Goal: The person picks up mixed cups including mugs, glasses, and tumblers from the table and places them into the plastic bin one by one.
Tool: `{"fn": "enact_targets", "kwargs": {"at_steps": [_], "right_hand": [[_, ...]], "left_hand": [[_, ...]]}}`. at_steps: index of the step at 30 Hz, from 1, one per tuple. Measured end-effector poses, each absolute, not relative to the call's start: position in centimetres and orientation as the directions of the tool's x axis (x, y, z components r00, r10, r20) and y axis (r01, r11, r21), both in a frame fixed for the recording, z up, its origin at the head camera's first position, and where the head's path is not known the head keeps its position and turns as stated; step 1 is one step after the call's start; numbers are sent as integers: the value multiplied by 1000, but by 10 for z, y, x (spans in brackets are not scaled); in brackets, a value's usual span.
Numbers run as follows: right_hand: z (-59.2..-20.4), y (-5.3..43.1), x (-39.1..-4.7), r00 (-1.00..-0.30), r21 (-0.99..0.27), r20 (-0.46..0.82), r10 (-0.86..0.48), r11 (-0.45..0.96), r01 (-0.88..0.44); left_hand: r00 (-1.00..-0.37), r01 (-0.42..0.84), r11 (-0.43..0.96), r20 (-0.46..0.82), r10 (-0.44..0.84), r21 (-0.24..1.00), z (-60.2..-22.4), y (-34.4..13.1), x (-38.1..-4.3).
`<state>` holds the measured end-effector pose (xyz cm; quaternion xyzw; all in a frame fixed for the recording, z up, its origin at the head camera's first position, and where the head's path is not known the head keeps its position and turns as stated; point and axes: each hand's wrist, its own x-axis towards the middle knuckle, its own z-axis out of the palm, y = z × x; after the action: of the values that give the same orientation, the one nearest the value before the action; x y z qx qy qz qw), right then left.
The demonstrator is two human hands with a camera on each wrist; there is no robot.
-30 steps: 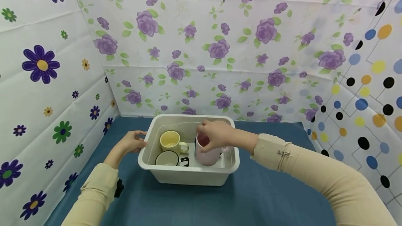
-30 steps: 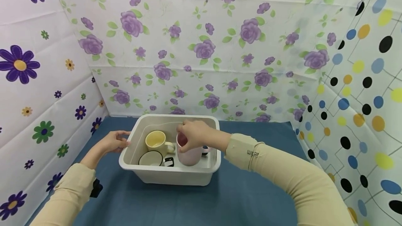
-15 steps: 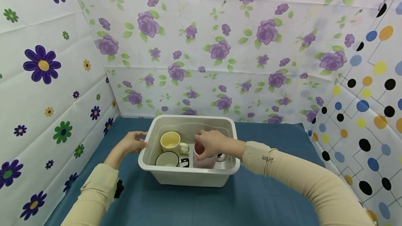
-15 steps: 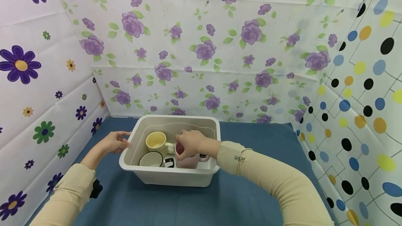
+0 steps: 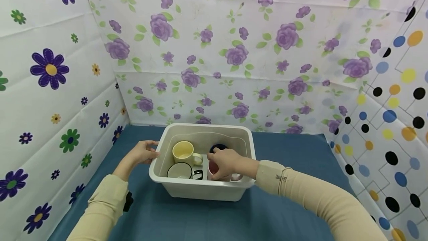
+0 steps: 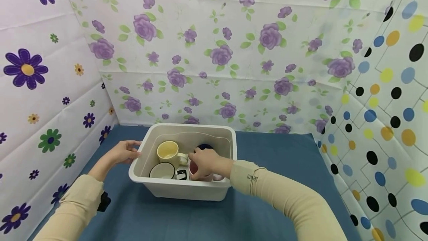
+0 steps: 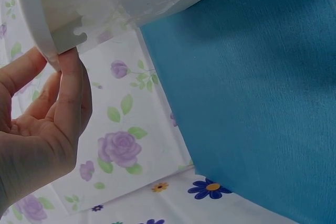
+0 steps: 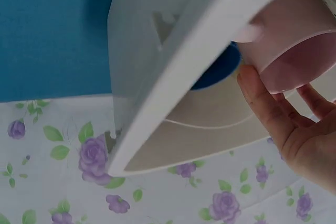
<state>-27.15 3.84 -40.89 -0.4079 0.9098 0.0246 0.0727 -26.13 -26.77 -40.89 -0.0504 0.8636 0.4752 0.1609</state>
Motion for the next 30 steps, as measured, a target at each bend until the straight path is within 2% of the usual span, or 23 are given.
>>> {"fn": "enact_targets", "kwargs": {"at_steps": [9,20,30], "right_hand": [[-428,40,-270,-664,-25,-120,-738,671,-741],[-442,39,-271,-697,-18,-179,-695,710,-704],[-462,43,-273,-708,-68,-186,-681,728,-682]], "left_hand": [[-940,-248,546,-334,63,800,-409,-267,-262],[-938,-259,541,-342,56,800,-409,-267,-262],[-939,-254,543,-339,60,800,-410,-266,-263]]}}
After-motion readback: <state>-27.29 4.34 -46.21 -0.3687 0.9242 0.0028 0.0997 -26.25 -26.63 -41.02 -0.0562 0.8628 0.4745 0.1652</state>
